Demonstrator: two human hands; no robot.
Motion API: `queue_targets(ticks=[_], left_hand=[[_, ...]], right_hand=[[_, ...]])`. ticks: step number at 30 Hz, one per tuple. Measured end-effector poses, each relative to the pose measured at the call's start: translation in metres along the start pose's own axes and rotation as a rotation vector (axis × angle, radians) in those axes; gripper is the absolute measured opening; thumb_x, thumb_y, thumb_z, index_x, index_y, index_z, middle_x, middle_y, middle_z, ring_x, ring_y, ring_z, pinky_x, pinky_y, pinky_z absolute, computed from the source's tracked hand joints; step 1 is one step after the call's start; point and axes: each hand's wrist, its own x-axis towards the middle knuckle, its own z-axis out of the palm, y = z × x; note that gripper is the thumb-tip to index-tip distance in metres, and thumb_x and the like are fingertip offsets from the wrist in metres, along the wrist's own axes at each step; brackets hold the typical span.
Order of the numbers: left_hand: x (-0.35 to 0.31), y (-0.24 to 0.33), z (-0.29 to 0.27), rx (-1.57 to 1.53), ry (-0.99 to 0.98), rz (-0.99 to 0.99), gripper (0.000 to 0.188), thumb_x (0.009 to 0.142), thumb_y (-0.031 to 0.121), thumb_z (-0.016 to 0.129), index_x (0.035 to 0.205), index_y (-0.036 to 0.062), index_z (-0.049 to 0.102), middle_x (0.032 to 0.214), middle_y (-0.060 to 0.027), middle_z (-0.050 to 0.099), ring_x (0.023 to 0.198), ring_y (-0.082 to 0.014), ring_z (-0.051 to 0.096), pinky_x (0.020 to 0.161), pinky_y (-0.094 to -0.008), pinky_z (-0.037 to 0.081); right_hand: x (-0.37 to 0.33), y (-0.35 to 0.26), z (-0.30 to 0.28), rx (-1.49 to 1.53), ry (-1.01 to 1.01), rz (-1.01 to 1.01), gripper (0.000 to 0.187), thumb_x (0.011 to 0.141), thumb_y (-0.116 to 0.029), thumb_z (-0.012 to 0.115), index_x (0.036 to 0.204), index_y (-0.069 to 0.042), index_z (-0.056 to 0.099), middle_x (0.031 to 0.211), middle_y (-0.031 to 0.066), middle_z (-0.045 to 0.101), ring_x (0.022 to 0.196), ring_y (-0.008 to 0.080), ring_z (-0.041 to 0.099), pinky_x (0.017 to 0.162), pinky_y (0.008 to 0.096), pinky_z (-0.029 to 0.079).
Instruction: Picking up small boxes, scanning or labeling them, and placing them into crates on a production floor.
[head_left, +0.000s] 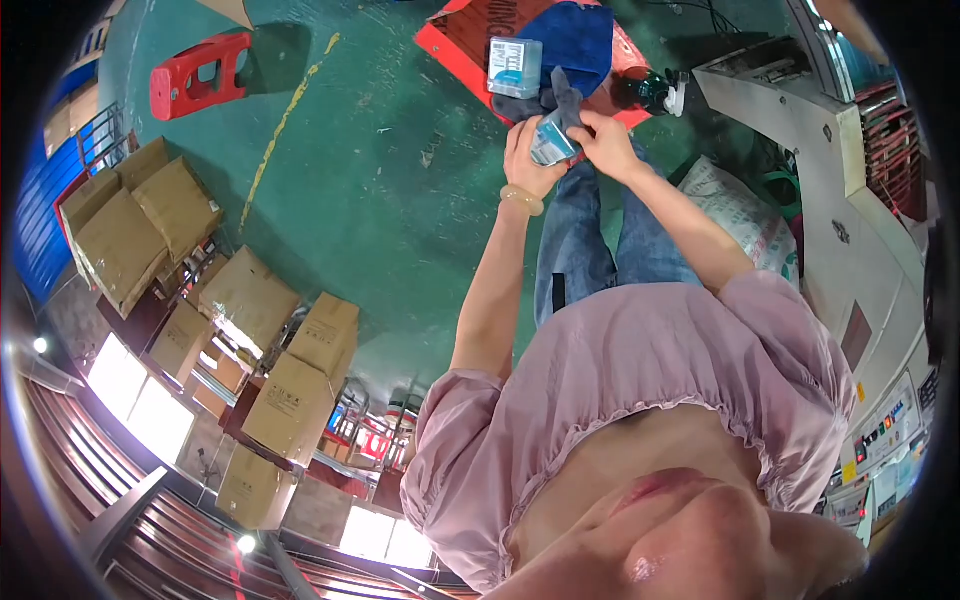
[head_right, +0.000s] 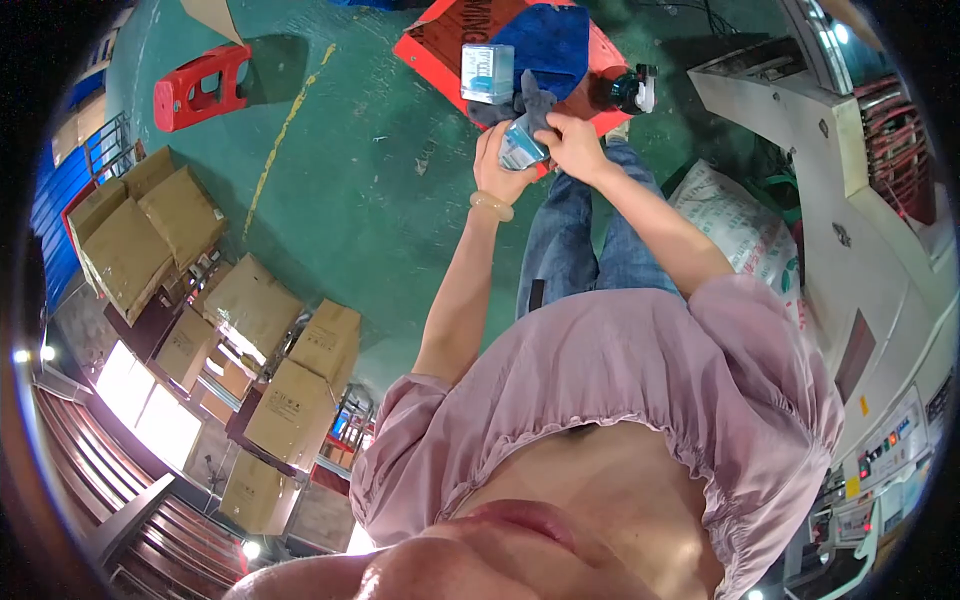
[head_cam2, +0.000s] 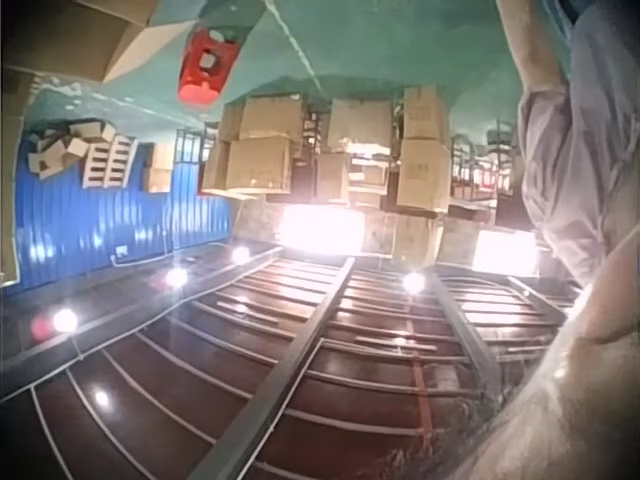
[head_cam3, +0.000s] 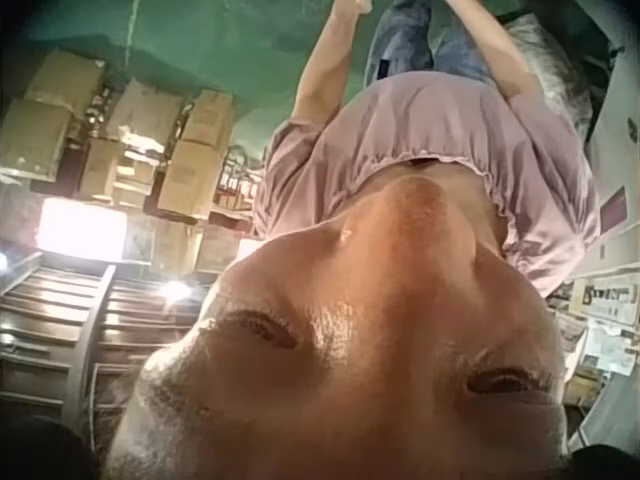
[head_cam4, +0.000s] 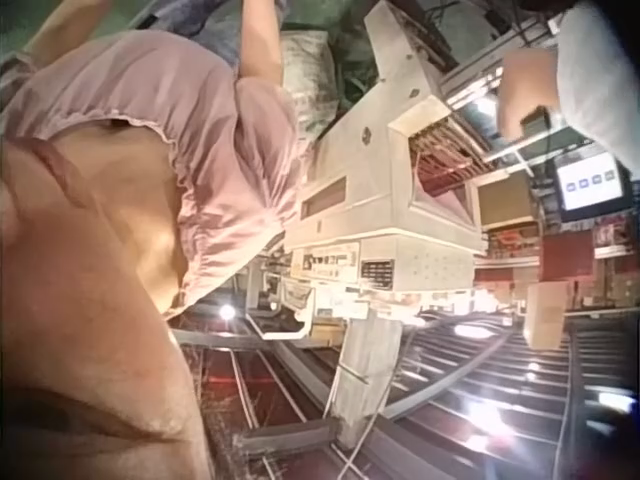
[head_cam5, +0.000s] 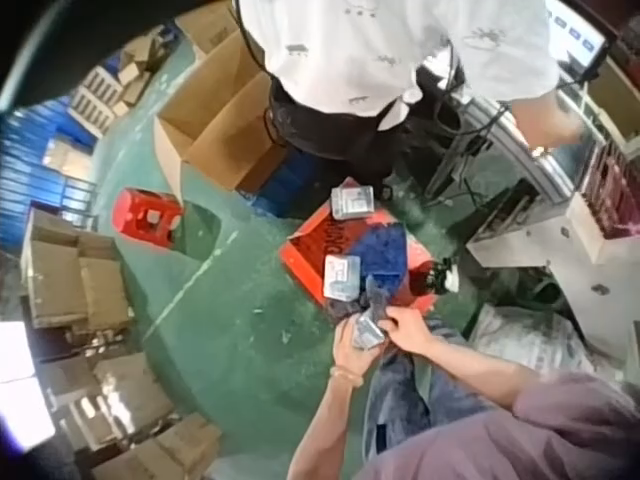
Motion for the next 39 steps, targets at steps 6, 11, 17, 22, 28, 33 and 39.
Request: queue_targets(ticks=[6, 11, 17, 22, 28, 33, 39], left_hand=[[0.005, -0.001, -0.001, -0.025, -0.053, 0.040, 0.075, 0.048, 0.013, 0.077, 0.119, 0.0109, 0.054, 0.116, -0.0134, 0.053, 0.107, -0.0328, 0.054, 0.090, -0.0394, 0.047], [0.008, 0.003, 0.000, -0.043, -0.082, 0.015, 0.077, 0.047, 0.012, 0.077, 0.120, 0.0092, 0.053, 0.116, -0.0143, 0.054, 0.107, -0.0324, 0.054, 0.091, -0.0391, 0.046], [0.003, 0.012, -0.003, -0.190, -0.013, -0.011, 0.077, 0.052, 0.012, 0.078, 0.124, 0.0077, 0.050, 0.116, -0.0126, 0.054, 0.106, -0.0288, 0.056, 0.090, -0.0378, 0.047], [0.006, 0.029, -0.018, -1.151, -0.104, -0.484, 0.067, 0.072, 0.020, 0.068, 0.133, 0.0098, 0.040, 0.118, -0.0107, 0.055, 0.108, -0.0277, 0.056, 0.090, -0.0414, 0.049], [0.013, 0.070, -0.003, -1.851, -0.189, -0.607, 0.060, 0.079, 0.041, 0.058, 0.129, 0.0104, 0.045, 0.123, -0.0098, 0.055, 0.110, -0.0287, 0.054, 0.097, -0.0481, 0.041], [0.020, 0.107, 0.010, -1.828, -0.158, -0.504, 0.067, 0.081, 0.048, 0.060, 0.132, 0.0094, 0.042, 0.131, -0.0079, 0.049, 0.120, -0.0270, 0.047, 0.105, -0.0458, 0.035], [0.032, 0.104, 0.001, -1.706, -0.365, -0.733, 0.061, 0.089, 0.054, 0.046, 0.135, 0.0132, 0.040, 0.139, -0.0126, 0.041, 0.122, -0.0397, 0.042, 0.099, -0.0582, 0.035]], right_hand=[[0.005, -0.001, -0.007, 0.012, -0.025, 0.071, 0.016, 0.081, -0.018, 0.063, 0.084, -0.002, 0.060, 0.074, 0.0215, 0.060, 0.068, 0.0356, 0.061, 0.060, 0.0403, 0.046], [0.031, 0.010, -0.008, -0.073, 0.105, -0.005, 0.020, 0.081, -0.020, 0.065, 0.087, -0.002, 0.060, 0.076, 0.0222, 0.060, 0.068, 0.0372, 0.059, 0.061, 0.0400, 0.046], [0.034, 0.031, -0.008, -0.094, 0.280, 0.074, 0.034, 0.083, -0.029, 0.065, 0.103, -0.002, 0.059, 0.083, 0.0223, 0.063, 0.072, 0.0375, 0.061, 0.066, 0.0382, 0.049], [-0.010, 0.013, -0.006, 0.368, 0.190, 0.089, 0.058, 0.088, -0.030, 0.061, 0.133, 0.000, 0.041, 0.126, 0.0185, 0.053, 0.115, 0.0251, 0.053, 0.096, 0.0321, 0.041], [-0.038, -0.077, -0.041, -0.100, 0.108, -0.195, 0.082, 0.067, -0.028, 0.079, 0.133, -0.002, 0.037, 0.126, 0.0177, 0.047, 0.113, 0.0303, 0.049, 0.099, 0.0371, 0.037], [-0.029, -0.102, -0.076, -0.060, 0.299, -0.282, 0.079, 0.065, -0.022, 0.080, 0.129, -0.001, 0.041, 0.120, 0.0149, 0.049, 0.111, 0.0269, 0.051, 0.094, 0.0361, 0.042], [-0.032, -0.104, -0.168, -0.018, 0.497, -0.425, 0.082, 0.064, -0.005, 0.078, 0.133, -0.002, 0.034, 0.128, 0.0107, 0.044, 0.116, 0.0216, 0.048, 0.098, 0.0349, 0.039]])
